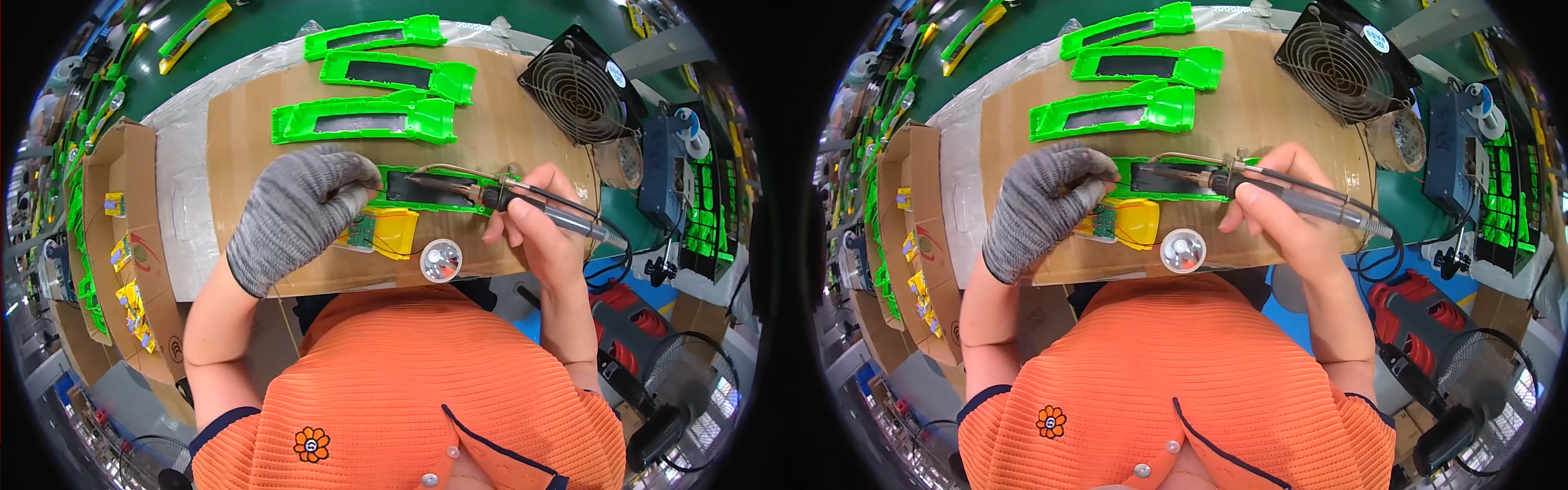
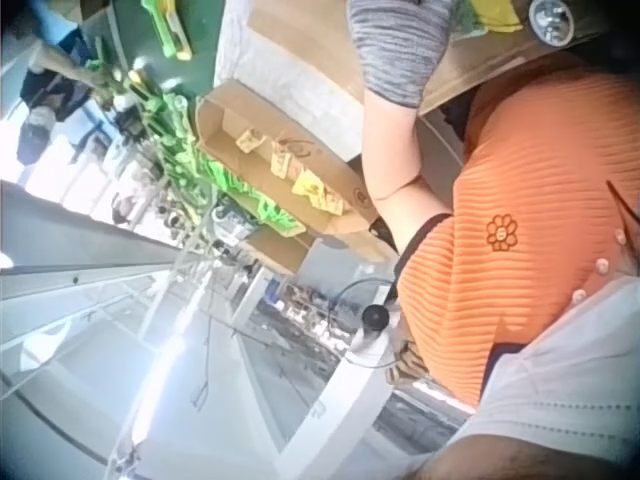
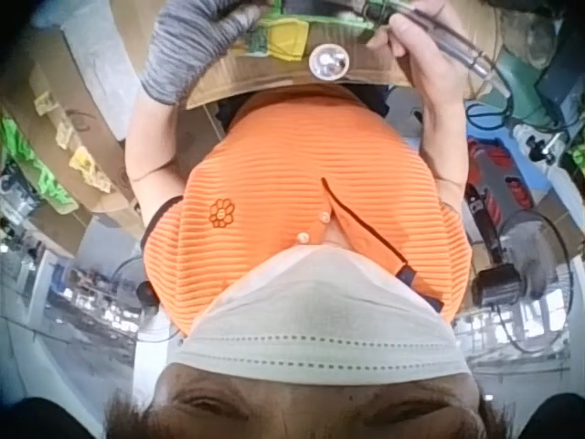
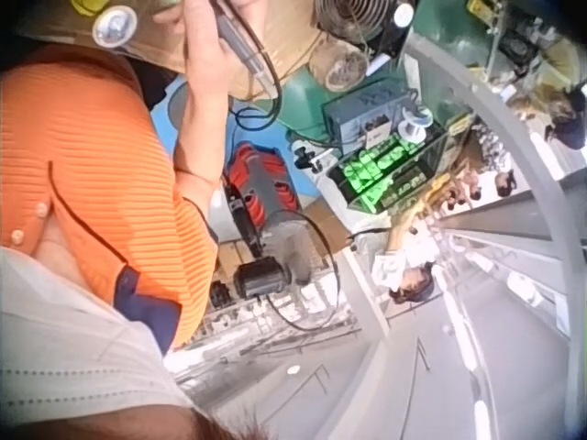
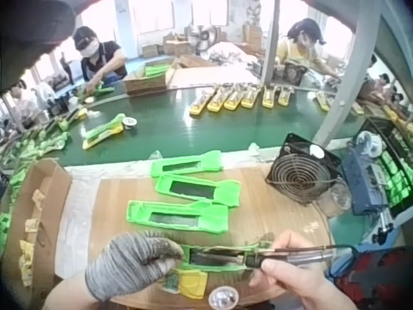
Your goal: Soldering electrical components into flashlight bodies on a factory assembly line.
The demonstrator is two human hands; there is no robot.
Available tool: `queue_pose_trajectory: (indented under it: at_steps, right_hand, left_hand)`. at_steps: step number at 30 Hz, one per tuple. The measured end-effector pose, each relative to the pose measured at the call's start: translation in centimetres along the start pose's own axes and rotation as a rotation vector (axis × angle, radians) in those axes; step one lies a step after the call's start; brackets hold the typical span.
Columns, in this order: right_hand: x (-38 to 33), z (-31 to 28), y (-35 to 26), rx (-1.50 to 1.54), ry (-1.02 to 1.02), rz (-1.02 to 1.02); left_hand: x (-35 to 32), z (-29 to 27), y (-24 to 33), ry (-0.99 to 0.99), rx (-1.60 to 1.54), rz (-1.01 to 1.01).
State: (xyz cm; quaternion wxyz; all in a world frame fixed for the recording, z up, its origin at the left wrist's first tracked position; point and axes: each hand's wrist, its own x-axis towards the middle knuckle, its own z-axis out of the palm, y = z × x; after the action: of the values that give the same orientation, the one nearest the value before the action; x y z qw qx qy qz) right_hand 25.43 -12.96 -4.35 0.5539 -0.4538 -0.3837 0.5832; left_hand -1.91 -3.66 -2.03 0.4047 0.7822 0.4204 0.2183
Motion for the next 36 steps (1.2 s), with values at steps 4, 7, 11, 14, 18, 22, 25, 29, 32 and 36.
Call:
queue_pose_trajectory:
  at_steps: [4, 7, 11, 14, 18, 22, 25, 29, 32, 36]
  right_hand:
    - [0.0, -0.4, -0.3, 0.004, 0.001, 0.071]
    - [0.2, 0.2, -1.0, -0.014, -0.004, 0.130]
    - [0.5, 0.4, -1.2, -0.060, -0.019, 0.182]
    - [0.7, 0.5, -1.3, -0.084, -0.027, 0.205]
    - [0.8, 0.5, -1.3, -0.108, -0.031, 0.222]
    - [0.9, 0.7, -1.4, -0.117, -0.019, 0.231]
    - [0.9, 0.7, -1.4, -0.128, -0.019, 0.236]
    - [1.0, 1.0, -1.6, -0.143, -0.011, 0.249]
    - [0.9, 0.9, -1.5, -0.142, -0.018, 0.234]
    - [0.8, 0.7, -1.2, -0.095, -0.019, 0.214]
  left_hand:
    - [2.1, -0.4, 0.0, -0.196, 0.155, 0.135]
    - [2.9, -0.6, 0.5, -0.268, 0.337, 0.108]
    - [3.4, -0.4, 0.8, -0.290, 0.465, 0.154]
    - [3.7, -0.5, 1.0, -0.327, 0.467, 0.118]
    - [4.0, -0.5, 1.7, -0.382, 0.538, 0.068]
    - [4.1, -0.4, 1.9, -0.392, 0.578, 0.074]
    - [4.3, -0.3, 2.1, -0.423, 0.606, 0.048]
    - [4.2, -0.2, 2.1, -0.397, 0.604, 0.043]
    - [4.0, -0.3, 2.0, -0.365, 0.557, 0.033]
    - [4.0, -0.3, 2.1, -0.369, 0.540, 0.009]
